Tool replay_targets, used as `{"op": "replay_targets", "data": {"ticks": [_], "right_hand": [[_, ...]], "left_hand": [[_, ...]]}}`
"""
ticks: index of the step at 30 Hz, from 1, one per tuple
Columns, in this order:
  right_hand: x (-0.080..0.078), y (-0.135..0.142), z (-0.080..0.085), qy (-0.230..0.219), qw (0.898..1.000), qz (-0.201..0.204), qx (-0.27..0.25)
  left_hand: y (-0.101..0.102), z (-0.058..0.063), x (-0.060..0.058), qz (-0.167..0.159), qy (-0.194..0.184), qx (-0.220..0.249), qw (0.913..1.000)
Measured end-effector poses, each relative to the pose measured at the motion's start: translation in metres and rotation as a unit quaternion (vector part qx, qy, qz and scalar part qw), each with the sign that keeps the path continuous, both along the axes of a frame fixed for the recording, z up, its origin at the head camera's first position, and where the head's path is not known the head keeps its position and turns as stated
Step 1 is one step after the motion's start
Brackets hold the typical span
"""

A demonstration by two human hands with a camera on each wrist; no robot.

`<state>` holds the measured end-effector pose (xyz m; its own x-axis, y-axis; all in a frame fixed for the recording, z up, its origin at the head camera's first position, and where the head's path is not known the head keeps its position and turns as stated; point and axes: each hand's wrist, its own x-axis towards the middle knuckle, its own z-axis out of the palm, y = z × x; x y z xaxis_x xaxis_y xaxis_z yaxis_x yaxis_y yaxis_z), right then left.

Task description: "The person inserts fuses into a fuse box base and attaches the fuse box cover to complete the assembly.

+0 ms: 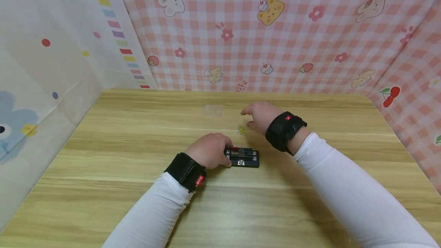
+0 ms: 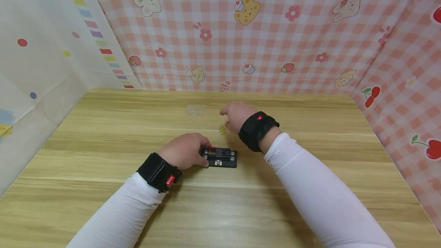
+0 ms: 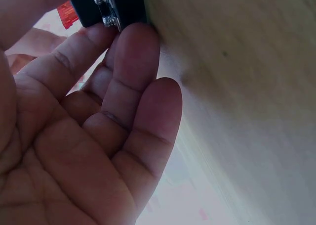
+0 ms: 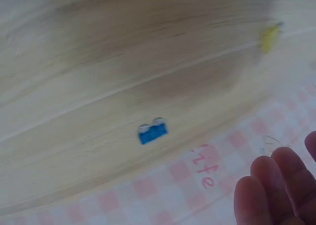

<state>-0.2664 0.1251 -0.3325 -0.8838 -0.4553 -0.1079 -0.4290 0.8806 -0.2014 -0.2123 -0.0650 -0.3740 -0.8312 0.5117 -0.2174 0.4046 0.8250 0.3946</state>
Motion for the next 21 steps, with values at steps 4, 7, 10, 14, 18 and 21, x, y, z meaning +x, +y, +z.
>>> {"op": "replay_targets", "data": {"ticks": [4,7,10,14,18,21], "right_hand": [[-0.011,-0.001,-0.004,-0.006,1.000,0.017,0.021],[-0.017,-0.002,-0.006,-0.009,0.999,0.033,0.032],[-0.024,-0.004,-0.010,-0.021,0.998,0.038,0.039],[-0.032,-0.004,-0.014,-0.044,0.998,0.018,0.037],[-0.037,-0.004,-0.017,-0.054,0.998,-0.003,0.038],[-0.040,-0.003,-0.018,-0.058,0.998,-0.005,0.039]], "left_hand": [[-0.001,0.001,0.000,0.003,-0.008,0.004,1.0000],[-0.001,0.002,0.000,0.004,-0.011,0.004,0.9999],[-0.002,0.003,0.000,0.007,-0.012,0.003,0.9999],[-0.001,0.003,0.001,0.008,-0.012,0.003,0.9999],[-0.001,0.003,0.001,0.007,-0.010,0.001,0.9999],[-0.001,0.002,0.001,0.007,-0.010,0.001,0.9999]]}}
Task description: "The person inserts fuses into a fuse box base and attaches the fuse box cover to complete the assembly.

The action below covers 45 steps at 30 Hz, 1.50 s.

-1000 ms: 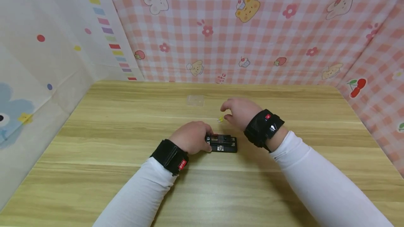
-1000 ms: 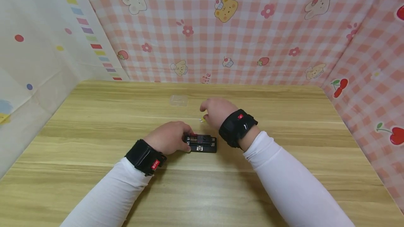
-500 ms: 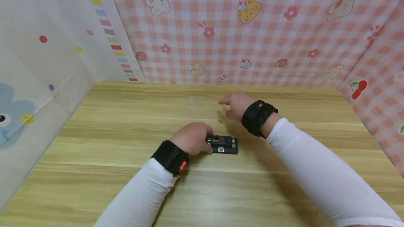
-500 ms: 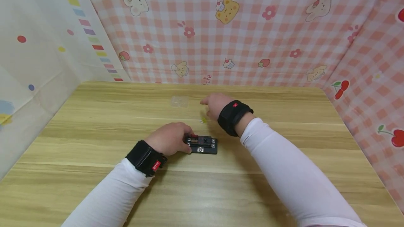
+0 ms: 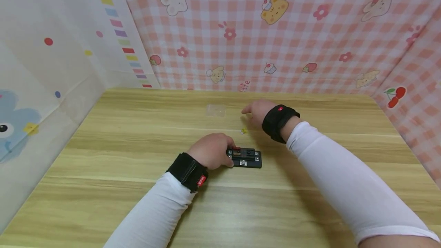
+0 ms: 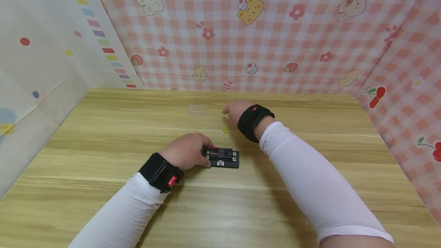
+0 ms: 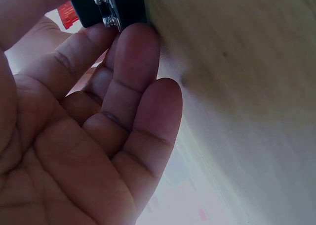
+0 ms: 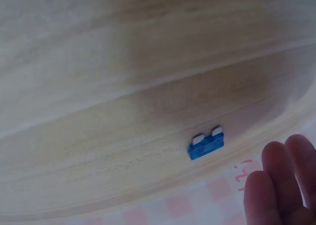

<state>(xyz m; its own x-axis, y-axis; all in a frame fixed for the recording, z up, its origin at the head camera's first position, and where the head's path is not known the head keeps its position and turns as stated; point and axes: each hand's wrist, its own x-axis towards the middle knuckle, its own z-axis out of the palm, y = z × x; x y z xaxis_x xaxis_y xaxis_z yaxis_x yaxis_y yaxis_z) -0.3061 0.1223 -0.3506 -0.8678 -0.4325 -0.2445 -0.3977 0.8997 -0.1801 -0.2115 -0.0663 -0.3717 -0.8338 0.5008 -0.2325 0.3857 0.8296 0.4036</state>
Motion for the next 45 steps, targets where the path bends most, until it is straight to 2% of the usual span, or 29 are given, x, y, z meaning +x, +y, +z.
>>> {"op": "replay_targets", "data": {"ticks": [6,11,18,26,34,45], "right_hand": [[-0.001,0.002,-0.001,-0.004,1.000,-0.002,-0.007],[-0.004,0.003,-0.004,0.008,1.000,0.014,0.005],[-0.003,0.008,-0.006,0.019,1.000,-0.001,0.018],[0.004,-0.011,-0.012,0.007,0.997,0.074,0.013],[0.003,-0.015,-0.016,-0.006,0.997,0.072,0.008],[0.006,-0.012,-0.016,0.014,0.997,0.070,0.015]], "left_hand": [[0.000,0.000,0.000,0.001,-0.001,0.000,1.0000],[0.000,0.001,0.000,-0.004,0.003,-0.003,1.0000],[0.000,0.000,0.000,-0.008,0.007,-0.006,0.9999],[-0.001,0.000,0.000,-0.005,0.005,-0.001,1.0000],[-0.001,-0.001,0.000,-0.010,0.007,0.005,0.9999],[-0.001,-0.002,-0.001,-0.009,0.005,0.008,0.9999]]}}
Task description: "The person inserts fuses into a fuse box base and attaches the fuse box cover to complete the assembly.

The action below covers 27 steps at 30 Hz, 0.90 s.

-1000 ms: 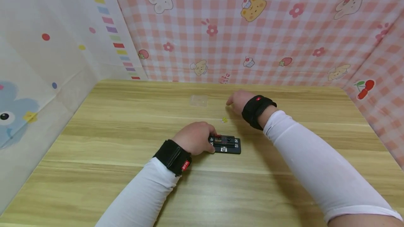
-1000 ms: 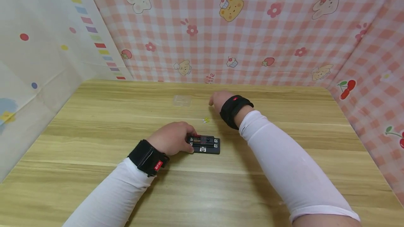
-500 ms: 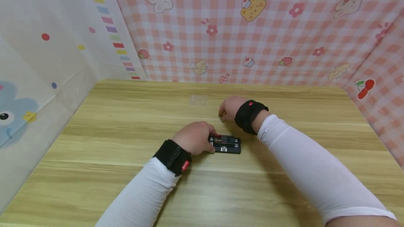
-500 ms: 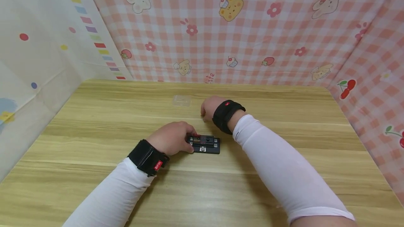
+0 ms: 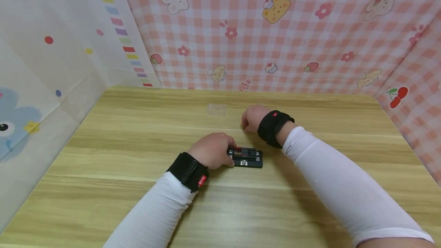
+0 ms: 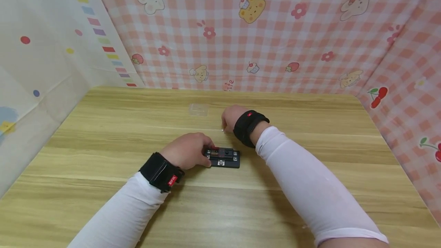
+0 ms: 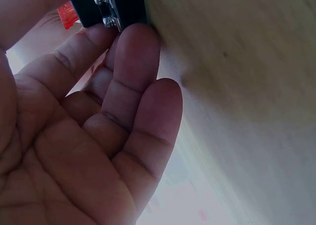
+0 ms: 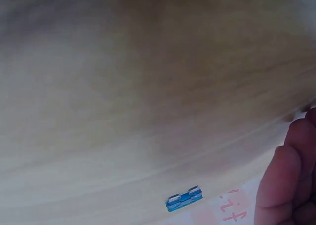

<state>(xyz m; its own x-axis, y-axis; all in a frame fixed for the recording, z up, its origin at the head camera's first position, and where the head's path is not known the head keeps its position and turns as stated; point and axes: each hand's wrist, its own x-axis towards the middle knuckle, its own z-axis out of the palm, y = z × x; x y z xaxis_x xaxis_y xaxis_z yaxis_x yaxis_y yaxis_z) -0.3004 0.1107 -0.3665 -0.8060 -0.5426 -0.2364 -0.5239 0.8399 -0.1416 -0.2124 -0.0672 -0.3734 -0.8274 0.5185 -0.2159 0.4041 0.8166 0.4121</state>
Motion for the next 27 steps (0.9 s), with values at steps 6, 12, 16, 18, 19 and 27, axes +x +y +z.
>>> {"op": "replay_targets", "data": {"ticks": [6,12,16,18,19,27], "right_hand": [[0.001,0.002,-0.002,0.006,1.000,-0.003,-0.011],[0.004,0.005,-0.001,0.013,0.999,-0.008,-0.034],[0.009,0.006,0.001,0.011,0.998,-0.021,-0.057],[0.011,0.006,0.002,0.013,0.997,-0.025,-0.068],[0.012,0.006,0.003,0.015,0.997,-0.024,-0.074],[0.021,0.009,0.008,0.021,0.994,-0.020,-0.105]], "left_hand": [[0.000,0.000,0.000,0.004,-0.005,-0.005,1.0000],[0.001,0.001,0.000,0.005,-0.005,-0.003,1.0000],[0.001,0.002,0.000,0.005,-0.005,-0.002,1.0000],[0.000,0.002,0.000,0.005,-0.006,-0.002,1.0000],[0.000,0.002,0.000,0.005,-0.006,-0.001,1.0000],[0.001,0.003,0.001,0.007,-0.005,-0.003,1.0000]]}}
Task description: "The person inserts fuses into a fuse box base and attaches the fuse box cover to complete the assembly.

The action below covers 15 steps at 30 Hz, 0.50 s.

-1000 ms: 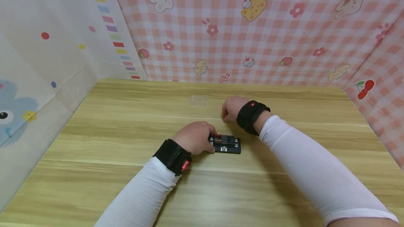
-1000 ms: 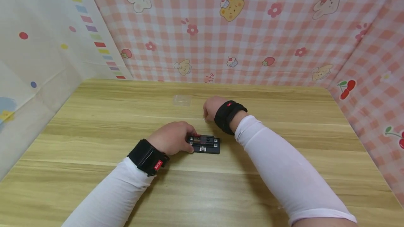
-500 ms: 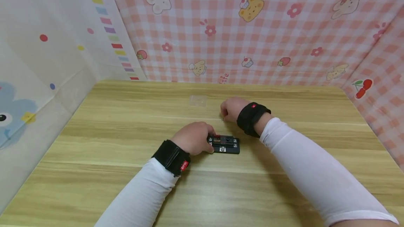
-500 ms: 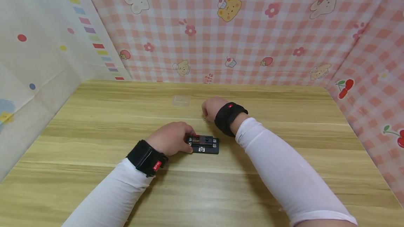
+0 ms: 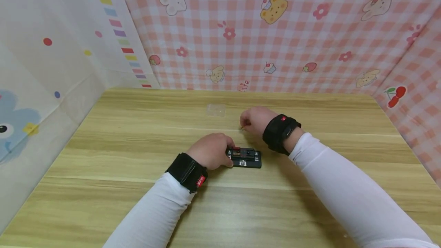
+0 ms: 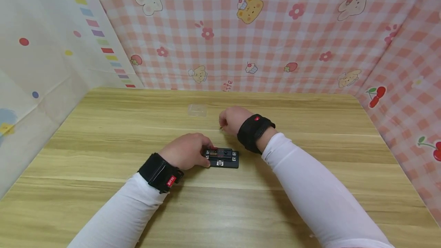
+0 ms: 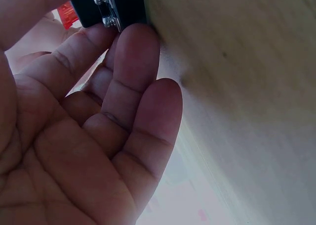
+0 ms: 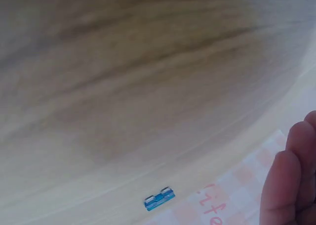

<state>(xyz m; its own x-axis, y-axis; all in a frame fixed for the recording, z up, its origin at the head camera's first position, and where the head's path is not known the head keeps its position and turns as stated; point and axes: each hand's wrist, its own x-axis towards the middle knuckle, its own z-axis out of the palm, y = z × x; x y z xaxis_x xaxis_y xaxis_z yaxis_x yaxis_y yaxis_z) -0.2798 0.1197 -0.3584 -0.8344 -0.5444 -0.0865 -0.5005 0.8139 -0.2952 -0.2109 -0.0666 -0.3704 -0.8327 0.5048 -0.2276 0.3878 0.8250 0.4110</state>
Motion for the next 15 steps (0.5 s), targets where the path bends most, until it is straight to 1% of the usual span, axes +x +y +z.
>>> {"op": "replay_targets", "data": {"ticks": [11,15], "right_hand": [[0.014,0.002,0.003,0.023,0.999,0.010,-0.035],[0.021,0.002,0.006,0.013,0.999,0.006,-0.041]], "left_hand": [[-0.001,-0.001,0.000,-0.005,0.013,-0.002,0.9999],[-0.001,-0.002,-0.001,-0.007,0.014,-0.002,0.9999]]}}
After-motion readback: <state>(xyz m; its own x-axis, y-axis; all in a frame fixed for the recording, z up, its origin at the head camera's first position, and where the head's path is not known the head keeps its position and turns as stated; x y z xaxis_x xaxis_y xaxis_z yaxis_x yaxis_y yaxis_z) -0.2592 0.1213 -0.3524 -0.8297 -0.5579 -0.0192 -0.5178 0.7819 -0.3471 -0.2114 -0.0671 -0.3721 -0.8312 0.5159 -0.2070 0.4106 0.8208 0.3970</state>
